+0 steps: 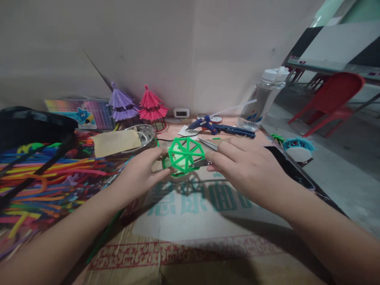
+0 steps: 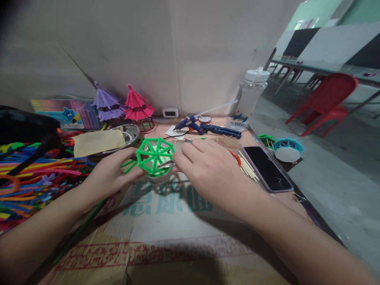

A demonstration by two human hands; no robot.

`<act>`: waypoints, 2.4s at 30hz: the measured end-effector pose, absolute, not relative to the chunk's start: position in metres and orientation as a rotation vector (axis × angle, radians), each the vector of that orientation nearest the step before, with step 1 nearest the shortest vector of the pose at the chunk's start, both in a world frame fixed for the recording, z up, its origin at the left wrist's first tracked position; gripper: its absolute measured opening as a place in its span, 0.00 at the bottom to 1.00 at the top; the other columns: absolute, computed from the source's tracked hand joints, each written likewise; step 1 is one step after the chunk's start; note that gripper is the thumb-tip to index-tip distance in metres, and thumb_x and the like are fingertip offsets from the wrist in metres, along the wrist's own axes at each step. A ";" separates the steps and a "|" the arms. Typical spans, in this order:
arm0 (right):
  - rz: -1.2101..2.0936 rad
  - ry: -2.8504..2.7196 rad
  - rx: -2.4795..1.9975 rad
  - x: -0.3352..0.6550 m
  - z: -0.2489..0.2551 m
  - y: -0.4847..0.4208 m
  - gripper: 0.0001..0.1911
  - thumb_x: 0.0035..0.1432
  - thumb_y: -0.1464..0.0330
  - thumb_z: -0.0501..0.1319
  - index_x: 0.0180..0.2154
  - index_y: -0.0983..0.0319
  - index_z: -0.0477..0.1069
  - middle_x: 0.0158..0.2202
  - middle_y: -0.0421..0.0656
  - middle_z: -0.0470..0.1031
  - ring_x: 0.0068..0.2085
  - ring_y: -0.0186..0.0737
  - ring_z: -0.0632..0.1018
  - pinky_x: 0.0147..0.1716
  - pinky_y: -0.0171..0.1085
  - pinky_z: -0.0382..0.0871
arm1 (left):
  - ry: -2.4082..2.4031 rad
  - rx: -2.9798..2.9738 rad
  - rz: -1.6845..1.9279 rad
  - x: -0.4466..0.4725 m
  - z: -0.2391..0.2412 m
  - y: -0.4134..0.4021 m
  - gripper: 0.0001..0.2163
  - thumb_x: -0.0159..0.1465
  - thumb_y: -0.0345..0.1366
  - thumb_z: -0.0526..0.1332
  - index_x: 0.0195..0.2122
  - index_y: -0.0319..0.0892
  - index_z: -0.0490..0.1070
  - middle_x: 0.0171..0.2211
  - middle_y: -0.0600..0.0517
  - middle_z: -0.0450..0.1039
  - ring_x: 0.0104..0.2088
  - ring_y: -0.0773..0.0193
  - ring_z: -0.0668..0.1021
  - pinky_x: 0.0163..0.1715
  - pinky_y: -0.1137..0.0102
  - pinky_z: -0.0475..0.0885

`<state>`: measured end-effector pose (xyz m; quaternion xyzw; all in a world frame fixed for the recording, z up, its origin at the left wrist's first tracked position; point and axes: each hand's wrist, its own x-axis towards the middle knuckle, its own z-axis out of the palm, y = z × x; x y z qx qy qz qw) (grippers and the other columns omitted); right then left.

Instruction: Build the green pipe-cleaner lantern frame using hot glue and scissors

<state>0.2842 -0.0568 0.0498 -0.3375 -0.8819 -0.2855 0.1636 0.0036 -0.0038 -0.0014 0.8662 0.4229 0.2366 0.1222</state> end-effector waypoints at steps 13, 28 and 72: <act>-0.765 -2.464 -0.994 0.295 0.062 -0.061 0.16 0.71 0.65 0.55 0.56 0.65 0.70 0.41 0.49 0.77 0.42 0.47 0.74 0.38 0.42 0.61 | 1.293 2.466 0.748 0.003 0.005 0.000 0.14 0.65 0.45 0.61 0.48 0.45 0.72 0.41 0.48 0.78 0.42 0.52 0.80 0.40 0.62 0.73; -0.711 -2.374 -0.971 0.294 0.061 -0.057 0.12 0.72 0.67 0.53 0.41 0.63 0.74 0.33 0.46 0.76 0.36 0.43 0.74 0.34 0.40 0.57 | 1.369 2.582 0.898 -0.004 0.023 -0.007 0.12 0.64 0.43 0.60 0.46 0.45 0.71 0.43 0.46 0.79 0.43 0.51 0.80 0.41 0.62 0.74; -0.261 -2.251 -1.127 0.278 0.039 -0.055 0.16 0.72 0.65 0.52 0.48 0.66 0.76 0.40 0.50 0.82 0.42 0.49 0.81 0.38 0.46 0.75 | 1.380 2.403 0.841 0.005 -0.006 0.000 0.12 0.65 0.43 0.60 0.44 0.43 0.71 0.41 0.47 0.79 0.41 0.53 0.81 0.39 0.63 0.74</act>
